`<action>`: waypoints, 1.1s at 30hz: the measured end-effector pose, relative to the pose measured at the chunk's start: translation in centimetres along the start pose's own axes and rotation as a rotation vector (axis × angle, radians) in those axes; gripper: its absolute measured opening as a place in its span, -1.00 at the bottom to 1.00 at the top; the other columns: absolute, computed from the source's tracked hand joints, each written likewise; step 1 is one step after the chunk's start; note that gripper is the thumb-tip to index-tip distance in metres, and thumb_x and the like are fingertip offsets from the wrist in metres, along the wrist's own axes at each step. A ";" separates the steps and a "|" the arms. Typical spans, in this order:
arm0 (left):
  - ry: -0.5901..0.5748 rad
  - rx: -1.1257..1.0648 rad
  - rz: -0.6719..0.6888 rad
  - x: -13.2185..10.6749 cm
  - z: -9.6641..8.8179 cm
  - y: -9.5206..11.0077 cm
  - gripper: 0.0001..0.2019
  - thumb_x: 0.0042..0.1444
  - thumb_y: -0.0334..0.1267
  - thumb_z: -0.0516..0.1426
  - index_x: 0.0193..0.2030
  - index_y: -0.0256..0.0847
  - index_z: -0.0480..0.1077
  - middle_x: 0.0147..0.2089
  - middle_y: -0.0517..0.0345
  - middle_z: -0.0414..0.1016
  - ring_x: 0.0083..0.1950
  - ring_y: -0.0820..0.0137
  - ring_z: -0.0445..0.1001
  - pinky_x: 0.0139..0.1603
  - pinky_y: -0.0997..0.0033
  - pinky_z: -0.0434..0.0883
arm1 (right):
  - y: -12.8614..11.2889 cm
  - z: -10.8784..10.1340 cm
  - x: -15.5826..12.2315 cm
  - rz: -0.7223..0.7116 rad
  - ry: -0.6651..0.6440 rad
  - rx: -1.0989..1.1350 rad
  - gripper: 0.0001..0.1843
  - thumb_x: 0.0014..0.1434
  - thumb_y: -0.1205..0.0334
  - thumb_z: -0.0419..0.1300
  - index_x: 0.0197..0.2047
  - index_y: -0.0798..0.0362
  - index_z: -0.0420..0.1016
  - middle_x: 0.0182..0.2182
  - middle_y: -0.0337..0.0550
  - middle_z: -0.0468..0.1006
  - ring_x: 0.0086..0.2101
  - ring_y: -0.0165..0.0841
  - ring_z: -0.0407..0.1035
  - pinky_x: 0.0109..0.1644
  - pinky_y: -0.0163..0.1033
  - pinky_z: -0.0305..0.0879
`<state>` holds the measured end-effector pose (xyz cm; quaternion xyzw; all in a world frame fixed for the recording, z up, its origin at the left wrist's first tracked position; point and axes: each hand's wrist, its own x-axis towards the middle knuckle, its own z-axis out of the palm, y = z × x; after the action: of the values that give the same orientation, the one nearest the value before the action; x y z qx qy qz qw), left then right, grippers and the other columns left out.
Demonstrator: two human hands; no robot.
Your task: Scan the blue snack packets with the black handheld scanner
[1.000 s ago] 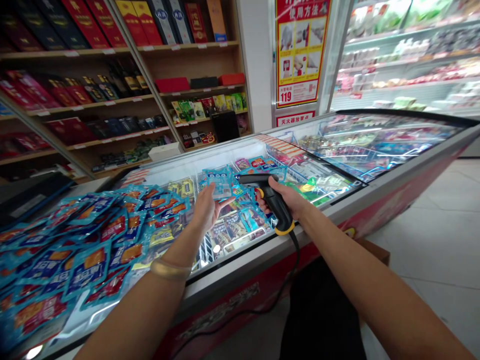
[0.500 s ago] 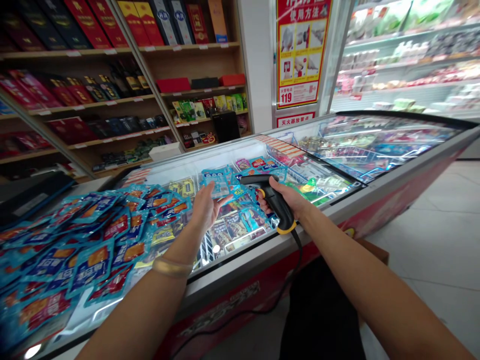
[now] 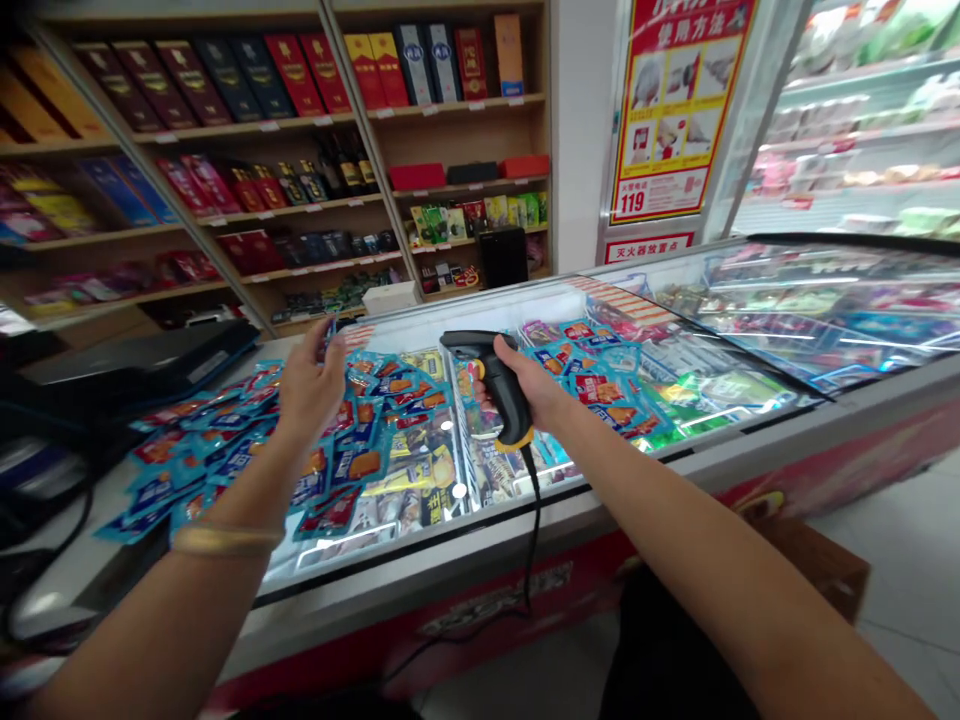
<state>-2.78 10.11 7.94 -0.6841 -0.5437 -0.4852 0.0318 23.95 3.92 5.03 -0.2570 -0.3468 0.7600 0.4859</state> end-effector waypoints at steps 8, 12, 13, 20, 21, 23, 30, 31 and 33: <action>-0.285 0.492 -0.259 0.5 -3.6 -8.0 -0.51 0.15 0.03 -0.03 0.11 -0.13 0.42 0.27 -0.23 0.29 0.26 -0.24 0.21 0.17 -0.44 0.06 | 4.4 4.4 5.7 0.162 -0.064 0.208 -0.47 0.31 -0.19 -0.09 -0.29 0.13 0.38 -0.57 -0.16 0.42 -0.59 -0.43 0.30 -0.51 -0.35 0.35; -0.213 0.455 -0.195 0.0 -3.3 -8.6 -0.52 0.14 0.03 -0.01 0.11 -0.10 0.42 0.28 -0.21 0.28 0.32 -0.22 0.13 0.24 -0.46 -0.09 | 4.7 4.4 5.4 0.216 -0.012 0.235 -0.48 0.31 -0.18 -0.07 -0.32 0.13 0.36 -0.58 -0.16 0.41 -0.59 -0.44 0.30 -0.53 -0.37 0.33; -0.167 0.445 -0.179 -0.1 -3.4 -8.1 -0.53 0.14 0.03 -0.01 0.11 -0.10 0.41 0.28 -0.21 0.28 0.34 -0.22 0.09 0.25 -0.47 -0.15 | 4.5 4.3 5.2 0.213 -0.004 0.237 -0.47 0.31 -0.19 -0.09 -0.33 0.13 0.36 -0.58 -0.16 0.40 -0.58 -0.43 0.30 -0.52 -0.38 0.33; 0.018 0.248 0.065 -1.0 -1.2 0.3 -0.51 0.21 -0.08 -0.04 0.22 -0.20 0.30 0.31 -0.21 0.21 0.39 -0.03 0.02 0.35 -0.17 -0.09 | 0.9 1.8 2.1 0.072 -0.022 0.226 -0.39 0.31 -0.24 -0.17 -0.33 0.14 0.36 -0.55 -0.13 0.39 -0.53 -0.43 0.30 -0.49 -0.36 0.34; -0.018 0.189 0.100 -1.3 -0.1 1.6 -0.51 0.20 -0.08 -0.02 0.22 -0.21 0.30 0.29 -0.21 0.23 0.37 -0.01 0.06 0.35 -0.12 -0.05 | 0.3 1.0 1.2 0.035 -0.016 0.218 -0.37 0.31 -0.25 -0.18 -0.33 0.15 0.36 -0.55 -0.12 0.38 -0.53 -0.43 0.29 -0.49 -0.36 0.34; -0.103 0.048 0.166 -2.0 2.7 4.3 -0.51 0.15 -0.08 0.05 0.20 -0.23 0.31 0.27 -0.21 0.26 0.33 0.02 0.13 0.33 -0.05 0.01 | -1.2 -0.9 -0.9 -0.035 0.034 0.210 -0.36 0.31 -0.25 -0.20 -0.33 0.15 0.37 -0.54 -0.11 0.38 -0.51 -0.43 0.30 -0.47 -0.37 0.34; -0.457 -0.392 0.332 -6.7 12.8 13.1 -0.46 -0.03 -0.19 0.26 0.14 -0.14 0.33 0.24 -0.11 0.34 0.30 0.07 0.23 0.36 -0.02 0.01 | -5.0 -9.0 -8.5 -0.250 0.214 0.200 -0.43 0.22 -0.30 -0.05 -0.33 0.10 0.35 -0.51 -0.15 0.33 -0.51 -0.41 0.27 -0.48 -0.35 0.32; -0.506 -0.401 0.367 -7.4 13.9 14.2 -0.44 -0.03 -0.20 0.26 0.15 -0.15 0.32 0.25 -0.13 0.33 0.30 0.06 0.22 0.36 -0.02 0.01 | -5.2 -10.0 -9.3 -0.267 0.244 0.214 -0.42 0.23 -0.29 -0.08 -0.33 0.09 0.35 -0.51 -0.15 0.32 -0.51 -0.41 0.26 -0.49 -0.34 0.32; -0.588 -0.415 0.419 -8.3 15.7 15.8 -0.42 -0.04 -0.21 0.27 0.17 -0.18 0.31 0.26 -0.17 0.31 0.31 0.04 0.21 0.35 -0.03 0.03 | -5.4 -11.5 -10.3 -0.283 0.286 0.237 -0.41 0.25 -0.29 -0.13 -0.34 0.09 0.35 -0.52 -0.16 0.30 -0.53 -0.41 0.24 -0.50 -0.33 0.31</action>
<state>19.84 6.73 1.46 -0.8813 -0.2692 -0.3515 -0.1655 39.43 -0.83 2.51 -0.2523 -0.2154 0.6754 0.6586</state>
